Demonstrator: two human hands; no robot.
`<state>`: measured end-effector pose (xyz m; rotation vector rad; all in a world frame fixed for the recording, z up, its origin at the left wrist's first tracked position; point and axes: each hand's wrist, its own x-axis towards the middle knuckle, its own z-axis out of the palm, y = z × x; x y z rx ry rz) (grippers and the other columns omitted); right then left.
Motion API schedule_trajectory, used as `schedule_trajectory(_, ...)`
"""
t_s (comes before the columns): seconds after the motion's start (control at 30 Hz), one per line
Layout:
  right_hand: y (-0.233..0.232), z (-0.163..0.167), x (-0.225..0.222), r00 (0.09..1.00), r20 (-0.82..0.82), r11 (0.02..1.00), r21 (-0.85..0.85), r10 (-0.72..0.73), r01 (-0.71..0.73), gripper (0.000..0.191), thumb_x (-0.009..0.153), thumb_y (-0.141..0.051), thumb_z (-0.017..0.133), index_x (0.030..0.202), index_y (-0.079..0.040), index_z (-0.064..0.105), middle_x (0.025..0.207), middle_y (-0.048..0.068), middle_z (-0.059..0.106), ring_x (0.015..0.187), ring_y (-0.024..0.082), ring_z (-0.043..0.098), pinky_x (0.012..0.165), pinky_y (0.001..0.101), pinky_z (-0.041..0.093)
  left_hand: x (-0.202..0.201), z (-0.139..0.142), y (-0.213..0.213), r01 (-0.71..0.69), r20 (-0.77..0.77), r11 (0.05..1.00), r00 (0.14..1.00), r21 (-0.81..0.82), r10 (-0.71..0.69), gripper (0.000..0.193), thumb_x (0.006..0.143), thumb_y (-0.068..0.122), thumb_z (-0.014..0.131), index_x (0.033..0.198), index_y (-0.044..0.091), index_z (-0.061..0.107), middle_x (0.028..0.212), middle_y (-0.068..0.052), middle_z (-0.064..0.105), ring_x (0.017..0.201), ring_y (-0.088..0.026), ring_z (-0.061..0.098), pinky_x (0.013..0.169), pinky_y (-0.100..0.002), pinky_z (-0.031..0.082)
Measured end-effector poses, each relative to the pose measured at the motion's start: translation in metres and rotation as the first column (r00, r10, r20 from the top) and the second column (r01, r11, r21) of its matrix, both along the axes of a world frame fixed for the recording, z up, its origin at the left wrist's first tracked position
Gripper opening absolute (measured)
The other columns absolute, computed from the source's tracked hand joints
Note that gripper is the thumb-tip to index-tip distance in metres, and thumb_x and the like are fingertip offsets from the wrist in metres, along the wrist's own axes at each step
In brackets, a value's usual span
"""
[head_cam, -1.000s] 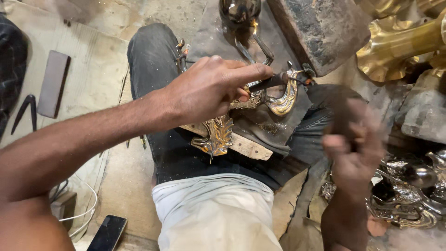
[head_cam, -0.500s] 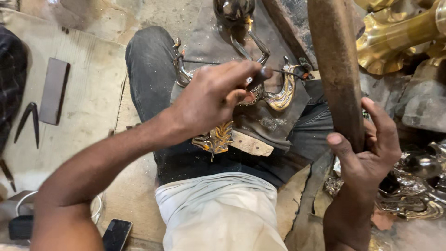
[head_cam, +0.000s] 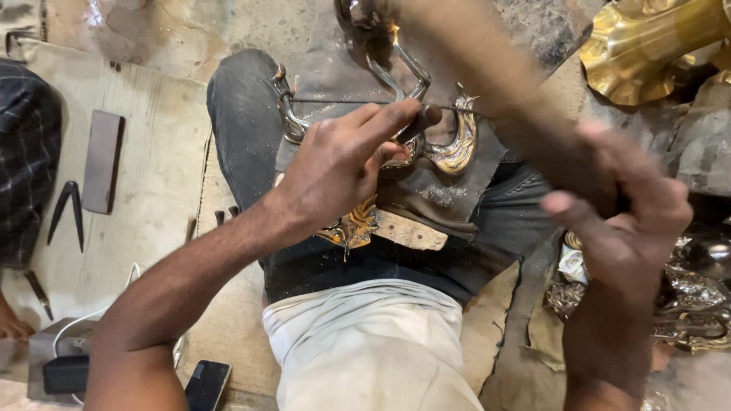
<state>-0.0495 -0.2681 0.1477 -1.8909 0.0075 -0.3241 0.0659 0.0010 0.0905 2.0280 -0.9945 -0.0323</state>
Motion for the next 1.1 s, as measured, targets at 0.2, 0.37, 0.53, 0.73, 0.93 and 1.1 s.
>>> schedule_trajectory(0.2, -0.013, -0.009, -0.001, 0.995, -0.01, 0.981, -0.168, 0.098, -0.098, 0.057, 0.089, -0.019, 0.086, 0.139, -0.006, 0.063, 0.12, 0.014, 0.072, 0.111, 0.011, 0.07, 0.1, 0.0253, 0.057, -0.001, -0.002, 0.005, 0.028, -0.06, 0.999, 0.998, -0.035, -0.03, 0.06, 0.094, -0.014, 0.059, 0.147, 0.011, 0.047, 0.11, -0.015, 0.067, 0.093, -0.025, 0.078, 0.071, -0.033, 0.066)
schedule_trajectory(0.37, -0.015, -0.017, -0.007, 0.999, 0.003, 0.996, -0.075, 0.038, -0.038, 0.06, 0.086, -0.025, 0.085, 0.136, -0.01, 0.055, 0.118, 0.005, 0.066, 0.094, 0.006, 0.068, 0.082, 0.0204, 0.055, 0.001, -0.01, 0.003, 0.017, -0.04, 0.999, 0.999, 0.028, -0.015, 0.052, 0.096, -0.017, 0.057, 0.14, 0.01, 0.051, 0.117, -0.017, 0.067, 0.098, -0.024, 0.078, 0.071, -0.029, 0.062)
schedule_trajectory(0.53, -0.024, -0.022, -0.009, 0.999, -0.024, 0.997, -0.066, 0.043, -0.045, 0.056, 0.098, -0.018, 0.085, 0.144, -0.008, 0.056, 0.115, 0.006, 0.068, 0.093, 0.011, 0.066, 0.085, 0.0232, 0.054, 0.0, -0.01, 0.008, 0.038, -0.029, 0.999, 0.999, -0.011, -0.038, 0.058, 0.091, -0.019, 0.058, 0.144, 0.004, 0.05, 0.116, -0.016, 0.068, 0.101, -0.023, 0.079, 0.074, -0.026, 0.067)
schedule_trajectory(0.73, -0.024, -0.02, -0.006, 0.991, 0.004, 0.961, -0.247, 0.131, -0.126, 0.059, 0.097, -0.023, 0.086, 0.147, -0.009, 0.058, 0.111, 0.01, 0.073, 0.092, 0.014, 0.069, 0.087, 0.0255, 0.056, -0.001, 0.0, 0.005, 0.01, -0.035, 1.0, 0.999, 0.022, -0.009, 0.053, 0.094, -0.013, 0.063, 0.142, 0.008, 0.052, 0.111, -0.014, 0.068, 0.096, -0.023, 0.078, 0.076, -0.029, 0.066)
schedule_trajectory(0.93, -0.014, -0.012, -0.002, 0.987, -0.106, 0.917, -0.37, 0.12, -0.151, 0.06, 0.086, -0.018, 0.084, 0.138, -0.001, 0.061, 0.105, 0.012, 0.076, 0.081, 0.012, 0.069, 0.067, 0.025, 0.052, -0.001, 0.003, 0.004, 0.003, -0.071, 1.0, 0.997, -0.018, -0.004, 0.054, 0.097, -0.014, 0.059, 0.145, 0.01, 0.051, 0.108, -0.014, 0.069, 0.095, -0.022, 0.079, 0.077, -0.03, 0.064)
schedule_trajectory(1.1, -0.019, -0.008, -0.001, 0.988, -0.039, 0.972, -0.174, 0.152, -0.157, 0.049, 0.102, -0.021, 0.082, 0.142, -0.005, 0.058, 0.106, 0.007, 0.067, 0.095, 0.013, 0.066, 0.085, 0.0242, 0.055, -0.001, 0.001, 0.003, 0.009, -0.116, 0.996, 0.993, -0.092, -0.019, 0.058, 0.098, -0.019, 0.05, 0.147, 0.012, 0.05, 0.118, -0.014, 0.072, 0.095, -0.019, 0.08, 0.084, -0.028, 0.063)
